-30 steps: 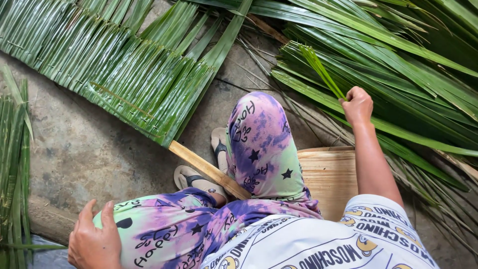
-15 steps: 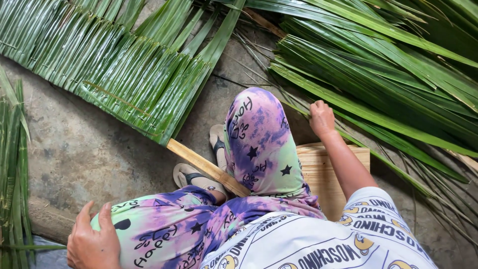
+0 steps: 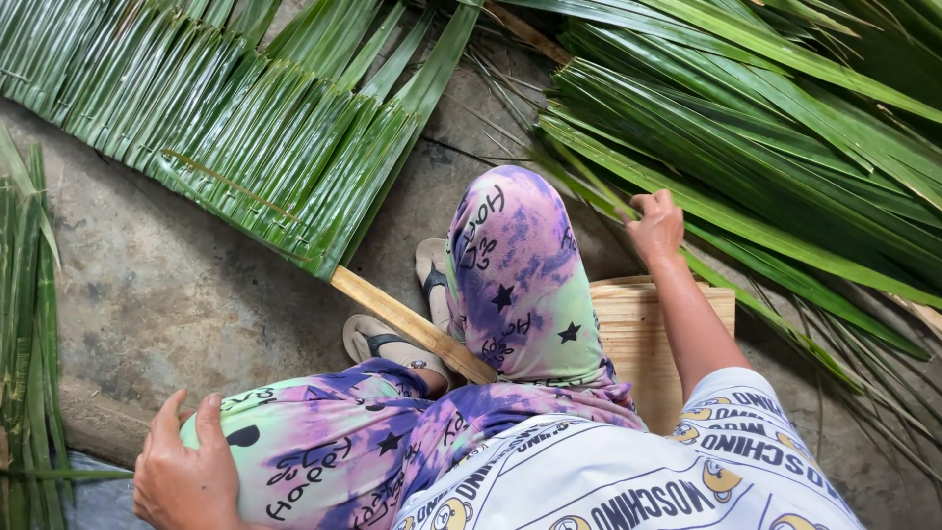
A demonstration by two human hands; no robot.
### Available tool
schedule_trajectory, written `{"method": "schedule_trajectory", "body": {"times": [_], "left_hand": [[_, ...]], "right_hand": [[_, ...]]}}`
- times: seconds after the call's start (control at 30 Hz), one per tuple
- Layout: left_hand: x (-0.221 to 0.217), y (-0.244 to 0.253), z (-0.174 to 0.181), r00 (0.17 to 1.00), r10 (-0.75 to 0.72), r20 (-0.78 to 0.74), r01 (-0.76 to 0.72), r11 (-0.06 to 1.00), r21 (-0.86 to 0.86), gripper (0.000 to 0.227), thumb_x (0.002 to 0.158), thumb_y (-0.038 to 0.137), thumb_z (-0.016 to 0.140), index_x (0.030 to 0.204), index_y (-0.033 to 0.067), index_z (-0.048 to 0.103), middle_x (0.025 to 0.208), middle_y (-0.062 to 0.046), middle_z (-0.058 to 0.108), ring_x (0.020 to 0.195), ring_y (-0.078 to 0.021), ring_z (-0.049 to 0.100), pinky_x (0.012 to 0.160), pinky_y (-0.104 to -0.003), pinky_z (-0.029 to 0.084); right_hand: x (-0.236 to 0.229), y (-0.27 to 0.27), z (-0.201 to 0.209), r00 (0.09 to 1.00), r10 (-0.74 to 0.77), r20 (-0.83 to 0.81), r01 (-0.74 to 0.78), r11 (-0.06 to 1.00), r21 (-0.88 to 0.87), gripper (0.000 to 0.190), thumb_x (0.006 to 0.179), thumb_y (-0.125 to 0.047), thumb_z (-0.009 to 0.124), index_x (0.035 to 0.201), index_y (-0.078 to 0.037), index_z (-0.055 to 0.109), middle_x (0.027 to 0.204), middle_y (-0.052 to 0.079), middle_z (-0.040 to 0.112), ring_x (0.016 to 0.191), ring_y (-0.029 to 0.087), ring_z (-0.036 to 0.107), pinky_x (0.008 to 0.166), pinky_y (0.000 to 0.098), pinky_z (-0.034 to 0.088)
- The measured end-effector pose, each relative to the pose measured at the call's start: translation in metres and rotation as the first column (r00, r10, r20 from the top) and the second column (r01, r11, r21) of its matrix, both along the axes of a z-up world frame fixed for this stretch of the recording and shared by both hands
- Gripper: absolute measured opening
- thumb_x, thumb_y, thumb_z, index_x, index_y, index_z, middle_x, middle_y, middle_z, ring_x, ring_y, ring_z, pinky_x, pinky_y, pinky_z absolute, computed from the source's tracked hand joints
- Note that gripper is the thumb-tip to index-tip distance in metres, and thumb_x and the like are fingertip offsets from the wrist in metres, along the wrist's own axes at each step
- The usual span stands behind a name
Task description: Weaving and securing palm leaves onto a wooden stick to create a thatched panel
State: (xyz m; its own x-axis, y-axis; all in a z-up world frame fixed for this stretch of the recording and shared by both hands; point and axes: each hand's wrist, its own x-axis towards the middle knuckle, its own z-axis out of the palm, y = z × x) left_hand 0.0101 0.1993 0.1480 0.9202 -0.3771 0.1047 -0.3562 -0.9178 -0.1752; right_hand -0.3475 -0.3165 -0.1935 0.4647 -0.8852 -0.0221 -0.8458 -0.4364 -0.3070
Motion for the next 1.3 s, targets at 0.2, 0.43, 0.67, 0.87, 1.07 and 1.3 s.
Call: {"method": "schedule_trajectory", "body": {"times": [0.2,0.43,0.67,0.87,1.07,1.3], "left_hand": [[-0.002,-0.003,0.004,1.000,-0.001,-0.002,0.001,1.000,-0.030,0.042,0.109,0.042,0.073,0.136,0.0107,0.079,0.112,-0.006,0.079,0.092,-0.0344,0.072,0.074,-0.045,0.053],[-0.003,-0.007,0.007,1.000,0.017,-0.026,-0.017,0.999,-0.037,0.043,0.109,0.044,0.071,0.135,0.0106,0.078,0.112,-0.008,0.079,0.091,-0.0353,0.072,0.073,-0.045,0.053],[-0.003,-0.009,0.009,0.998,0.039,-0.040,-0.040,0.999,-0.025,0.045,0.109,0.047,0.069,0.136,0.0115,0.078,0.113,-0.008,0.079,0.093,-0.0363,0.072,0.075,-0.047,0.052],[-0.004,-0.011,0.011,0.998,0.040,-0.045,-0.041,0.998,-0.039,0.044,0.107,0.044,0.070,0.136,0.0110,0.077,0.112,-0.007,0.079,0.095,-0.0353,0.072,0.077,-0.045,0.053],[-0.001,-0.017,0.013,0.997,0.041,-0.072,-0.045,0.998,-0.042,0.044,0.106,0.044,0.069,0.136,0.0113,0.076,0.114,-0.009,0.078,0.094,-0.0378,0.071,0.077,-0.048,0.053],[0.001,-0.017,0.013,0.995,0.041,-0.086,-0.047,0.997,-0.059,0.044,0.105,0.043,0.069,0.136,0.0115,0.075,0.113,-0.010,0.078,0.094,-0.0377,0.071,0.078,-0.048,0.053]], "right_hand": [[0.004,-0.010,0.003,0.997,-0.071,0.040,0.066,0.991,0.117,0.037,0.084,-0.045,0.085,0.098,-0.012,0.081,0.096,0.008,0.073,0.079,0.030,0.067,0.073,0.0405,0.055],[0.011,-0.015,0.001,0.998,0.016,-0.063,0.022,0.836,0.549,0.059,0.096,-0.056,0.056,0.117,-0.005,0.077,0.111,0.019,0.075,0.094,0.040,0.068,0.087,0.0459,0.052],[-0.002,-0.023,-0.046,1.000,-0.006,-0.008,0.007,0.999,0.033,0.029,0.087,-0.016,0.074,0.115,-0.013,0.078,0.117,0.004,0.071,0.088,0.034,0.069,0.077,0.0442,0.054],[0.010,-0.031,-0.052,0.993,0.075,-0.093,-0.095,0.966,-0.241,0.023,0.076,-0.012,0.083,0.098,-0.015,0.079,0.096,0.006,0.066,0.071,0.032,0.067,0.067,0.0435,0.057],[0.010,-0.028,-0.044,0.980,0.093,-0.177,-0.146,0.938,-0.316,0.026,0.072,-0.017,0.086,0.096,-0.014,0.075,0.101,0.005,0.061,0.076,0.028,0.064,0.069,0.0404,0.055],[0.013,-0.020,-0.038,0.982,0.066,-0.178,-0.128,0.923,-0.362,0.019,0.074,-0.015,0.082,0.090,-0.013,0.073,0.104,0.006,0.059,0.079,0.028,0.062,0.070,0.0402,0.054]]}}
